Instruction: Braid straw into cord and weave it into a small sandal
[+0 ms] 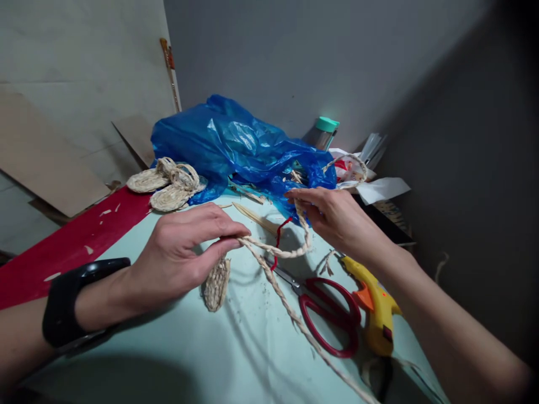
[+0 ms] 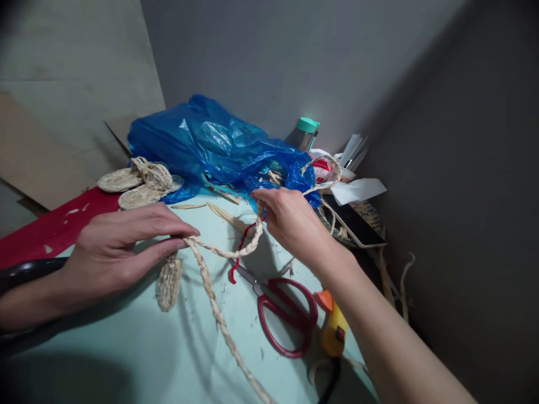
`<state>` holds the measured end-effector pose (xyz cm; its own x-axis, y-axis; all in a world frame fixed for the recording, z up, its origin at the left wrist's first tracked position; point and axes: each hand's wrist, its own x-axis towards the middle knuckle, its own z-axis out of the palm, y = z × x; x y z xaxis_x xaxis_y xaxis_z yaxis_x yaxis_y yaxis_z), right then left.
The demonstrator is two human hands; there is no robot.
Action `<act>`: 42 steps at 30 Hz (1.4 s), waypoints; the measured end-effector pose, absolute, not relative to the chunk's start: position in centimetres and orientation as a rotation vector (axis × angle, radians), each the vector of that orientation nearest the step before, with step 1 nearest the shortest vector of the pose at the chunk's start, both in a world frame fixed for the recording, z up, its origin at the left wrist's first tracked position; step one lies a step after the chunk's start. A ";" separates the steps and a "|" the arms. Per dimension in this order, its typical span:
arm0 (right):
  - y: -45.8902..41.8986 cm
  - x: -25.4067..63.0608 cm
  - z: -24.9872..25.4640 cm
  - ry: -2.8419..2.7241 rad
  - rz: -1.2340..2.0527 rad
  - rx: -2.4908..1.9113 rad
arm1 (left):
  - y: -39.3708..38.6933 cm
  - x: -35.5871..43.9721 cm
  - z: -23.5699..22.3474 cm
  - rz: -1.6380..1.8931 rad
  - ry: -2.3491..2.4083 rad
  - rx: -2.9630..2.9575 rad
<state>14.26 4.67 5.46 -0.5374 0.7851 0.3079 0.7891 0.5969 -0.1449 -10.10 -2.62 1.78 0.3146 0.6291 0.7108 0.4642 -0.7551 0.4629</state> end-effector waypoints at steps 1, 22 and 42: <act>5.3 14.3 5.5 -2.495 0.025 -1.317 | -2.6 -10.1 1.7 1.410 0.992 2.407; 8.3 7.2 5.5 -2.673 -0.233 -1.549 | -2.7 -10.8 1.8 1.234 0.859 2.666; -5.6 8.3 0.1 -1.996 0.455 -1.177 | -2.7 -9.9 1.7 1.148 1.077 2.491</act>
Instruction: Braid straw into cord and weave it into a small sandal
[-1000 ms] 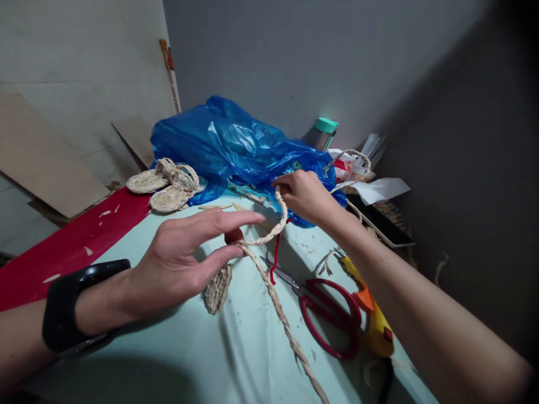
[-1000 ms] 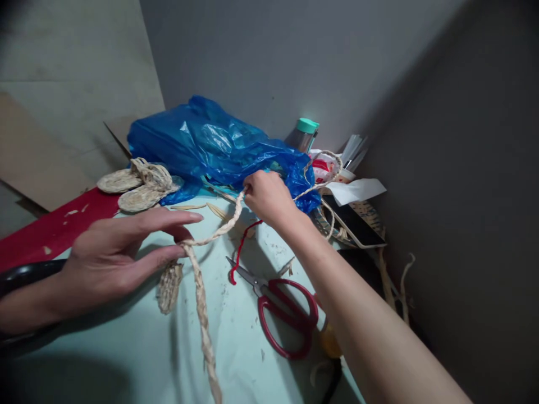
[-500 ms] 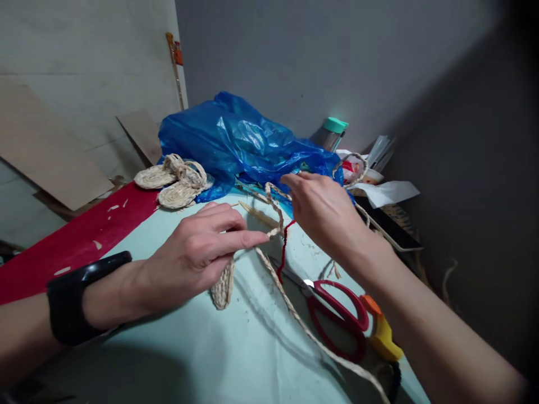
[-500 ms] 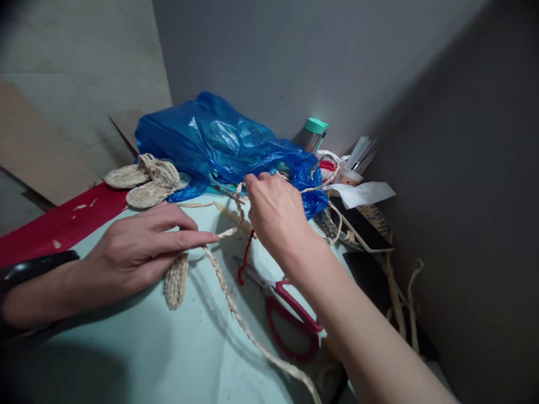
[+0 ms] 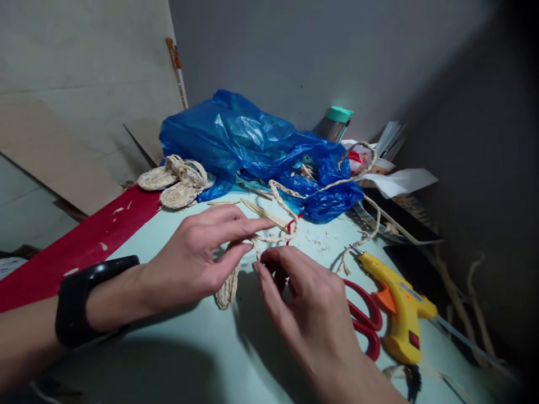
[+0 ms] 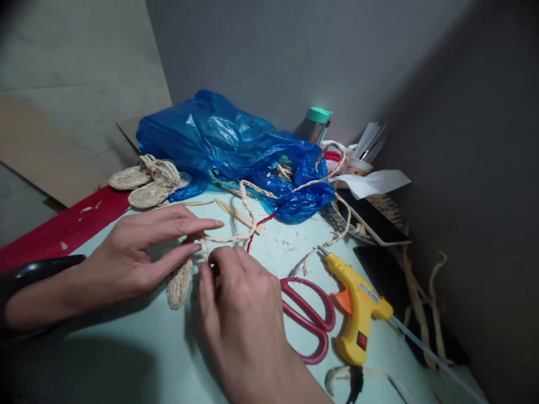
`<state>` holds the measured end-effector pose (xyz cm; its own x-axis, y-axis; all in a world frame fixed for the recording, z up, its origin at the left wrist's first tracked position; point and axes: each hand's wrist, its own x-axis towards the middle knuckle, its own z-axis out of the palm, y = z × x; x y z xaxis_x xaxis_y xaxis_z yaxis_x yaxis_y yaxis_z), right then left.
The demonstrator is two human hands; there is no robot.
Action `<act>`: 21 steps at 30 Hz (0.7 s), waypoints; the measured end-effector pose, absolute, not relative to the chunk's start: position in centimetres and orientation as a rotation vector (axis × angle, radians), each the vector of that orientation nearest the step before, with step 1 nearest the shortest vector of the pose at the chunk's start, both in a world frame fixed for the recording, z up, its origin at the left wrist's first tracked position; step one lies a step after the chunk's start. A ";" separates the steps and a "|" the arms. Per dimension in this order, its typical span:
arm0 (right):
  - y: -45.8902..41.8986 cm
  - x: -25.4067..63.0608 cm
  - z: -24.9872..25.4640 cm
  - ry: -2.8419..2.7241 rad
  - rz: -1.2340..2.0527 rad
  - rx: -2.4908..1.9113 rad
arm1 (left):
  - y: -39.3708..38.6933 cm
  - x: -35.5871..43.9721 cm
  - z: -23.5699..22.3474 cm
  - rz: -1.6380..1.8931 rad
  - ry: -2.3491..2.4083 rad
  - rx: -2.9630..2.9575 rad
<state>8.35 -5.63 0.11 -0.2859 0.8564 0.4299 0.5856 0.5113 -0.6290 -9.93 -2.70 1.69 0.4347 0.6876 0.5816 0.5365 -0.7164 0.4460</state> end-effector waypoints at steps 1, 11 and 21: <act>-5.5 8.4 0.1 -1.967 0.474 -1.188 | -2.8 -9.9 1.8 1.116 1.131 2.448; -4.5 9.0 0.0 -1.858 0.619 -1.324 | -0.7 -12.1 2.3 0.501 1.318 1.871; -5.3 8.6 0.4 -1.868 0.705 -1.291 | -1.4 -11.3 2.0 0.551 1.067 1.511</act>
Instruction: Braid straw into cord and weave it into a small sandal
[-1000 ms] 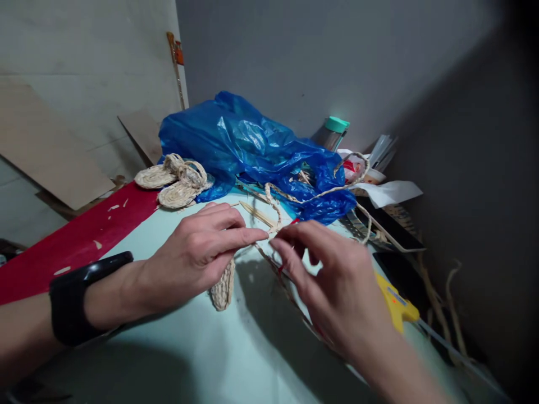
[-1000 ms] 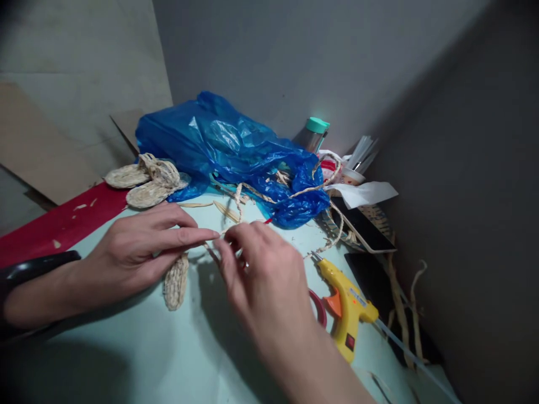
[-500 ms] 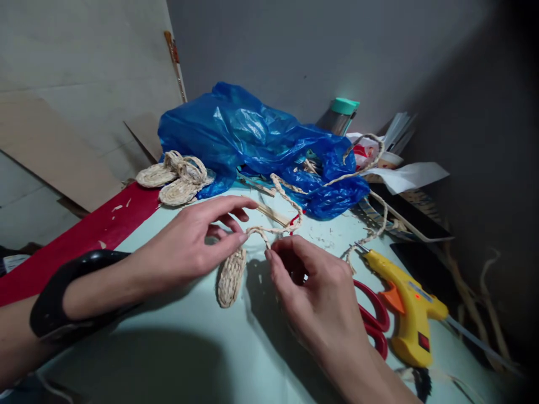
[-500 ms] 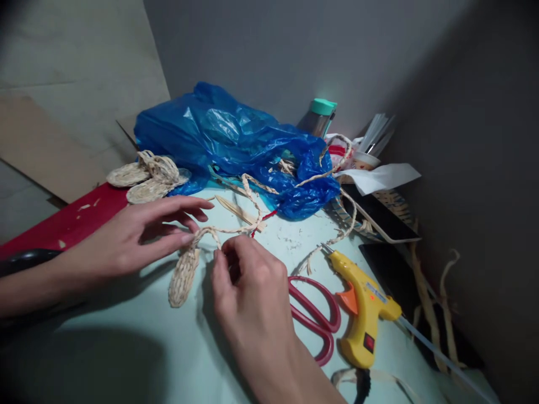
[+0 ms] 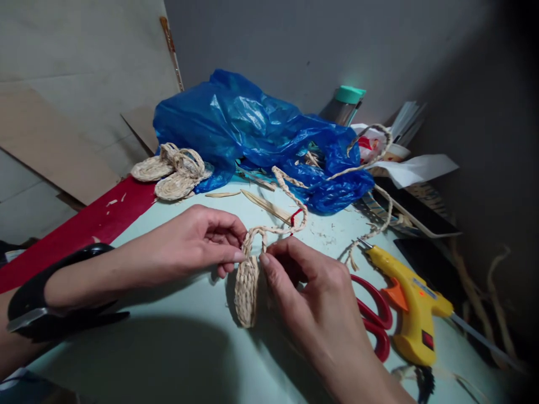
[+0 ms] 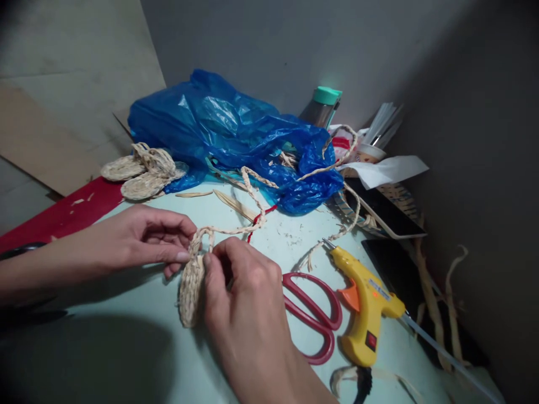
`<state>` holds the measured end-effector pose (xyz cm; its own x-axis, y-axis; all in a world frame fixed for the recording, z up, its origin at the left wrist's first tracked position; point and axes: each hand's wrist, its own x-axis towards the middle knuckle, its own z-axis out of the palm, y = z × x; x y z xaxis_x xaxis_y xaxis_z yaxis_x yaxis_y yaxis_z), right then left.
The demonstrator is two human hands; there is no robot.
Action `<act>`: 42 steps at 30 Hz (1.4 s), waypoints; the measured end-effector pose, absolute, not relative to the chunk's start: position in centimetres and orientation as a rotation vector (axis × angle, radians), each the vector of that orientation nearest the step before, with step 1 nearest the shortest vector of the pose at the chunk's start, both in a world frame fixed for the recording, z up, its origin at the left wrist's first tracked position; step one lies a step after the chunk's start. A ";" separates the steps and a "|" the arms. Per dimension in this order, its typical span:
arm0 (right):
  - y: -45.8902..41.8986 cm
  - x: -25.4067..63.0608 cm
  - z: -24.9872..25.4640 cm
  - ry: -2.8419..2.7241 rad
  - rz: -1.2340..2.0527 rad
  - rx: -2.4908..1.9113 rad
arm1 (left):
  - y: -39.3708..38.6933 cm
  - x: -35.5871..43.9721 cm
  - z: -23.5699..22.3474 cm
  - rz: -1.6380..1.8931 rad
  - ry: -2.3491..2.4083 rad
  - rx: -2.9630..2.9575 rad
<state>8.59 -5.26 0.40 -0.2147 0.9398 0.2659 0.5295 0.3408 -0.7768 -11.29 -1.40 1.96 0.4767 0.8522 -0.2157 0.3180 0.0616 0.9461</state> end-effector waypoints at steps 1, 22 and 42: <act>-5.3 8.5 0.4 -1.874 0.712 -1.288 | -1.5 -11.1 2.0 0.555 1.062 1.507; -6.5 8.5 -0.8 -2.110 0.433 -1.081 | -1.8 -10.4 2.0 0.580 1.113 1.384; -6.1 8.8 -0.2 -1.974 0.423 -1.067 | -2.3 -10.0 0.5 0.717 1.002 1.200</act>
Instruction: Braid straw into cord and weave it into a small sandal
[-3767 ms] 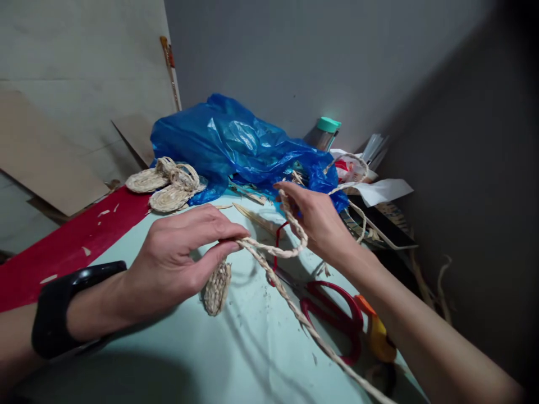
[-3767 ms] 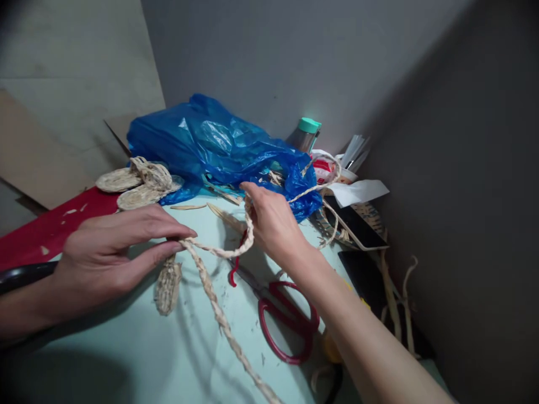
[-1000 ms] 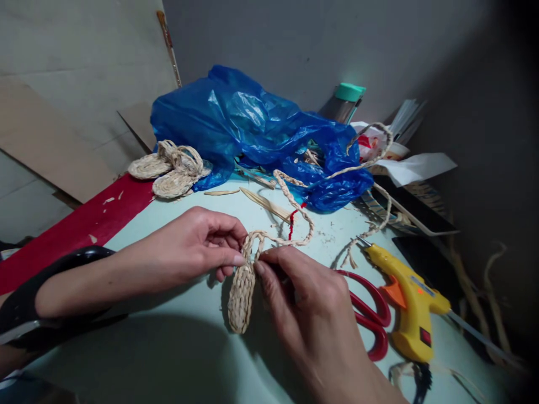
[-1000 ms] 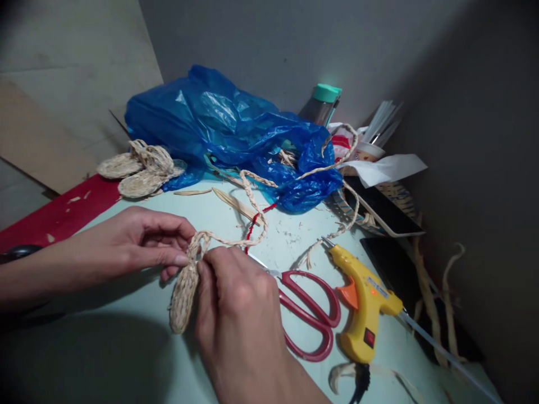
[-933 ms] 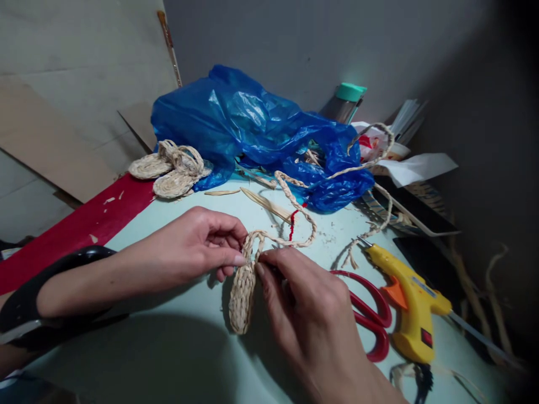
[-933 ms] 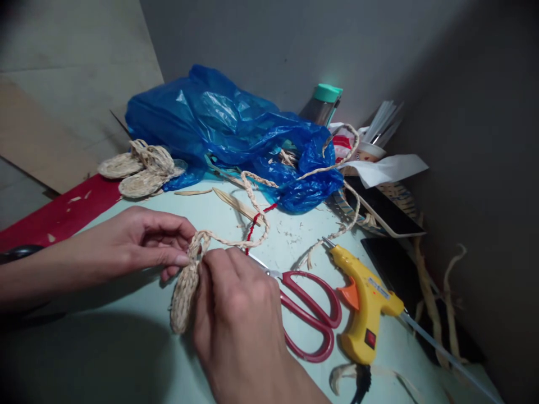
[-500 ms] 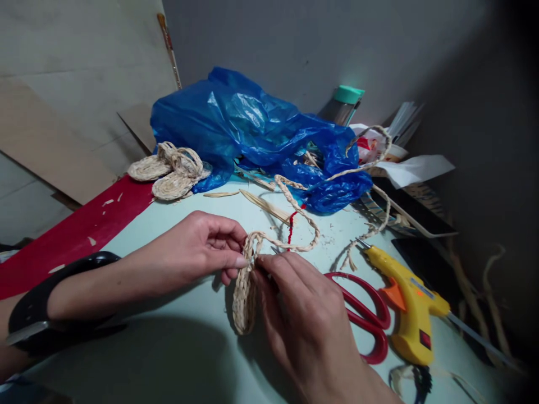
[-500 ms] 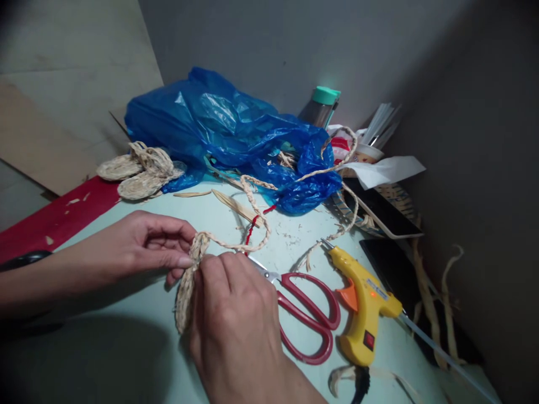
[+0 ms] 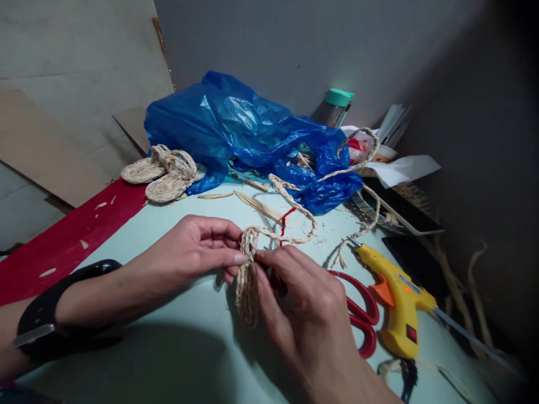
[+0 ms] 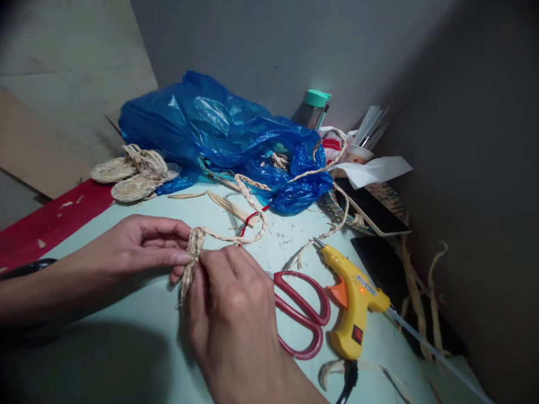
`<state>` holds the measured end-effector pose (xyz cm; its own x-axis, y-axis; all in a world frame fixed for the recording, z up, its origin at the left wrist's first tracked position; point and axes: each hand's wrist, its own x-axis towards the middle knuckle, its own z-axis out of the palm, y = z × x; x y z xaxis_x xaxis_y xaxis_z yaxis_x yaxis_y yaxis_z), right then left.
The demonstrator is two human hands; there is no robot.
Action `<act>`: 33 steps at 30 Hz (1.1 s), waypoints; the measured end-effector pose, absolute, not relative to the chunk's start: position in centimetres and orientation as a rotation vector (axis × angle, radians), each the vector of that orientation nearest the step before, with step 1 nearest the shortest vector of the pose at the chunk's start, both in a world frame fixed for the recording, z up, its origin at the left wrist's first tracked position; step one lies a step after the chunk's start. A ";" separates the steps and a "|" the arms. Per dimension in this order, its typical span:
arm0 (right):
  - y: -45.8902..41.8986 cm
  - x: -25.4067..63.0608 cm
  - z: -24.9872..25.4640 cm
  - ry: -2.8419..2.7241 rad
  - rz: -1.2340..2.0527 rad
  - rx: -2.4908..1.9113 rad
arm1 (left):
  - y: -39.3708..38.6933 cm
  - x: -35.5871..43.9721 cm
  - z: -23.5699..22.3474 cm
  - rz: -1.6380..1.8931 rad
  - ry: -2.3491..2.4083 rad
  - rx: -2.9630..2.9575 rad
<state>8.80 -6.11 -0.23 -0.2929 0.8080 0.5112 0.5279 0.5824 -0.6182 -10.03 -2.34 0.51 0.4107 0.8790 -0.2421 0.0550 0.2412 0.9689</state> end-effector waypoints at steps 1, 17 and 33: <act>-6.1 8.8 -0.2 -1.956 0.433 -1.074 | -2.4 -10.0 0.4 0.737 0.995 1.190; -6.3 9.0 0.5 -1.937 0.508 -1.094 | -2.8 -9.7 1.2 0.750 1.082 1.260; -6.5 9.0 0.0 -2.171 0.306 -1.108 | -2.4 -9.9 0.5 0.750 1.012 1.217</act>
